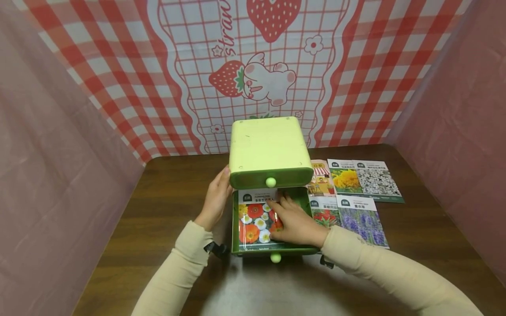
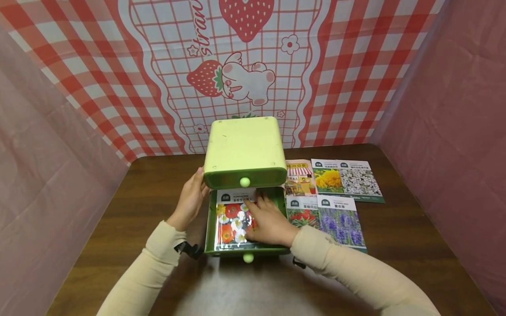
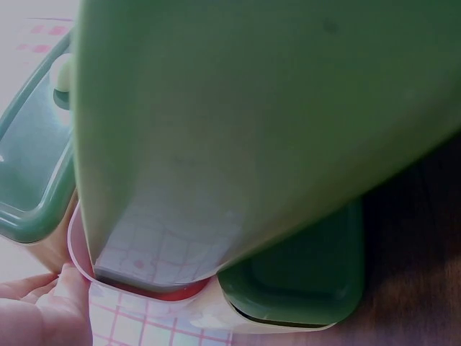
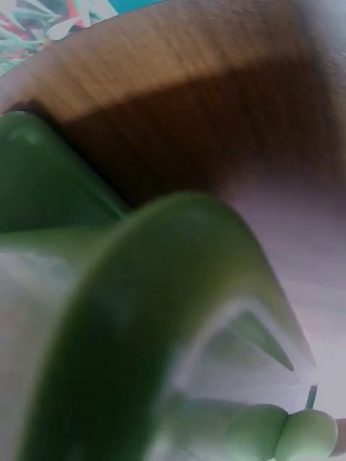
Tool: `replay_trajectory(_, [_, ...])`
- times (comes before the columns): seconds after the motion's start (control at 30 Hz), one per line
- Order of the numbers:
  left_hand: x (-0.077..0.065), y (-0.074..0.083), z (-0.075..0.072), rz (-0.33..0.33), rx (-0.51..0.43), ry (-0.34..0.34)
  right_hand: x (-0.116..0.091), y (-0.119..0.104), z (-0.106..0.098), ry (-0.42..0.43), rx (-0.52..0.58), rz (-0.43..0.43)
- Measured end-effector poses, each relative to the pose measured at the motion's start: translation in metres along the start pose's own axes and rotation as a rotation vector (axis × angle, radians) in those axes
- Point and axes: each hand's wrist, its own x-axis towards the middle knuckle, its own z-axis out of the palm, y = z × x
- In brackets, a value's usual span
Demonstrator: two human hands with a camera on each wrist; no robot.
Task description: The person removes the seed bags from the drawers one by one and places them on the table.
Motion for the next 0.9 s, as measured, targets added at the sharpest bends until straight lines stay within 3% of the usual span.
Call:
replay_trajectory(0.2, [0.0001, 0.0007, 0.0, 0.002, 0.0, -0.004, 0.0018, 0.0016, 0.0006, 0.018, 0.08, -0.007])
replay_trajectory(0.37, [-0.0001, 0.0004, -0.0002, 0.001, -0.003, 0.001, 0.0049, 0.0029, 0.0021, 0.026, 0.179, 0.035])
replay_trajectory(0.67, [0.0004, -0.0013, -0.0004, 0.003, -0.004, 0.007, 0.0079, 0.0042, 0.001, 0.055, 0.214, 0.037])
replay_trajectory(0.9, [-0.0005, 0.0008, 0.0006, -0.006, 0.003, 0.018, 0.0098, 0.0033, 0.0007, 0.059, 0.336, 0.123])
